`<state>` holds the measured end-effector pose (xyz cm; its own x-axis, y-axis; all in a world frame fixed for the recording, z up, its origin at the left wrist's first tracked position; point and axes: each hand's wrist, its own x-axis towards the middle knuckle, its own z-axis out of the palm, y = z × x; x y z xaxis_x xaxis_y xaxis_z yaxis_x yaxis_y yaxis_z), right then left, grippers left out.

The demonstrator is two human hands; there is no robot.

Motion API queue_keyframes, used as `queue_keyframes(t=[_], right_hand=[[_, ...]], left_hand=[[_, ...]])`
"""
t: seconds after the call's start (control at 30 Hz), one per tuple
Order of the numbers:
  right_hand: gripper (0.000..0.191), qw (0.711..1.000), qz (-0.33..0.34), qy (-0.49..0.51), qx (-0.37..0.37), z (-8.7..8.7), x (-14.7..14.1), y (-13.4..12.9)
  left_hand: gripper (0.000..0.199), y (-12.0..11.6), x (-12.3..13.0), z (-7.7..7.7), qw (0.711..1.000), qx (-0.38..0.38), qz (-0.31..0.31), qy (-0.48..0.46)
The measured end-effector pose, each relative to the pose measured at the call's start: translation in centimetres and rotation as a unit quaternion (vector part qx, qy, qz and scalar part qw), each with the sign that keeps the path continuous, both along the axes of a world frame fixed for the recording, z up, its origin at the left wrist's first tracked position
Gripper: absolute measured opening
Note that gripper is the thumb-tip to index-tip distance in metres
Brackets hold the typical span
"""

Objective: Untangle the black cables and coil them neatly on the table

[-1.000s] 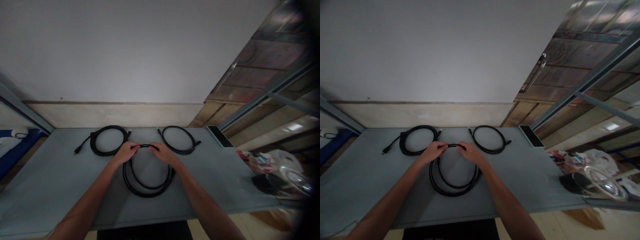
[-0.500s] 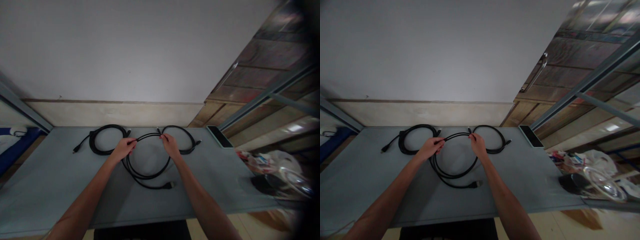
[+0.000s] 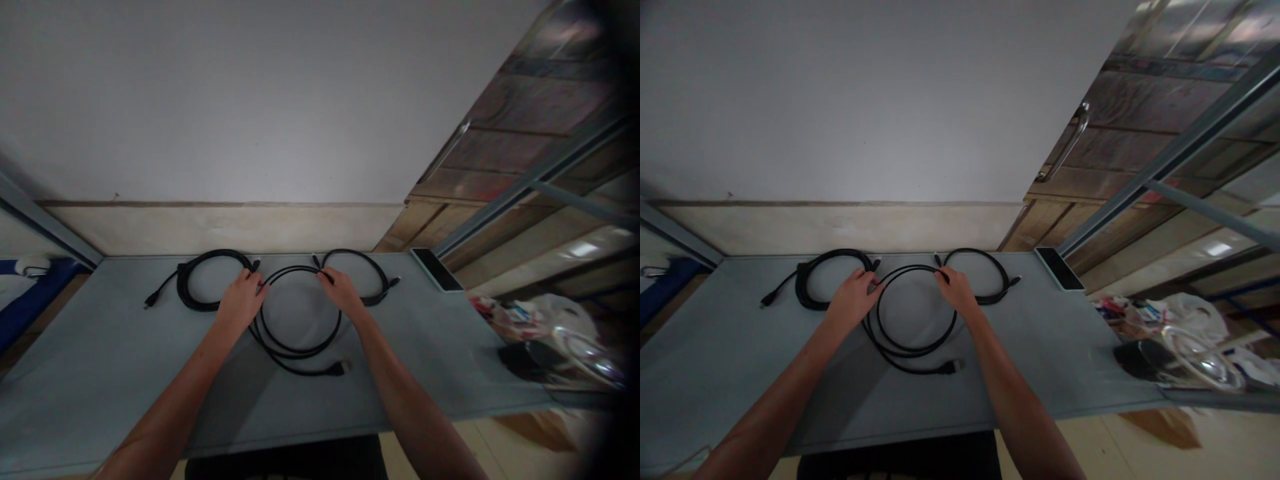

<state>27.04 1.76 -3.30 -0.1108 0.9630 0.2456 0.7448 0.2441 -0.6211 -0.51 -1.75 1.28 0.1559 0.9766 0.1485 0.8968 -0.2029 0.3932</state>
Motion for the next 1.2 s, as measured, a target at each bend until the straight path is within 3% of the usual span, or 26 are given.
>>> queue_keyframes(t=[0.1,0.23,0.47,0.57,0.67,0.7,0.77,0.83,0.87,0.93,1.0,1.1,1.13,1.2], right_hand=[[0.031,1.000,0.014,0.010,0.001,-0.3,-0.1,-0.1],[0.032,0.999,0.035,0.035,-0.002,-0.3,-0.2,-0.3],[0.024,0.995,0.097,0.012,0.003,-0.2,-0.9,-0.4],[0.023,0.996,0.082,0.024,0.014,1.6,-0.7,-0.7],[0.021,0.999,0.019,0.026,0.011,5.0,-0.6,-2.6],[0.022,0.999,0.023,0.029,-0.017,6.1,-0.7,-3.8],[0.027,0.986,0.091,0.061,-0.127,7.8,-1.4,-7.1],[0.029,0.932,0.192,0.110,-0.288,8.3,-2.5,-11.2],[0.030,0.889,0.236,0.130,-0.370,8.0,-3.1,-13.2],[0.054,0.823,0.240,0.177,-0.483,6.5,-4.2,-16.7],[0.070,0.816,0.159,0.268,-0.487,4.4,-5.0,-19.1],[0.060,0.814,0.001,0.429,-0.391,1.7,-5.8,-21.1],[0.052,0.809,-0.035,0.460,-0.364,1.0,-6.1,-21.6],[0.046,0.792,-0.058,0.492,-0.357,0.3,-6.9,-22.5]], left_hand=[[0.037,-0.9,-0.7,0.7,0.998,-0.042,0.045,-0.020],[0.041,-1.3,-1.5,-0.2,0.984,-0.176,0.040,-0.001],[0.017,-0.4,-0.2,-2.0,0.988,-0.144,-0.013,0.063],[0.029,-0.6,0.6,-2.5,0.989,-0.133,-0.001,0.061],[0.037,-0.8,1.2,-2.7,0.990,-0.134,0.012,0.050],[0.039,-0.8,1.3,-2.8,0.990,-0.132,0.014,0.048],[0.039,-0.8,1.5,-2.8,0.991,-0.126,0.014,0.048],[0.031,-0.6,1.6,-2.8,0.991,-0.128,0.018,0.046],[0.025,-0.5,1.6,-2.8,0.990,-0.132,0.019,0.039],[0.018,-0.2,1.5,-2.7,0.991,-0.131,0.022,0.011],[0.017,0.1,1.3,-2.7,0.994,-0.101,0.028,-0.035],[0.018,0.2,1.3,-2.4,0.983,-0.078,0.029,-0.165],[0.019,0.1,1.4,-2.3,0.969,-0.093,0.025,-0.230],[0.021,-0.2,1.9,-2.0,0.912,-0.157,0.015,-0.378]])
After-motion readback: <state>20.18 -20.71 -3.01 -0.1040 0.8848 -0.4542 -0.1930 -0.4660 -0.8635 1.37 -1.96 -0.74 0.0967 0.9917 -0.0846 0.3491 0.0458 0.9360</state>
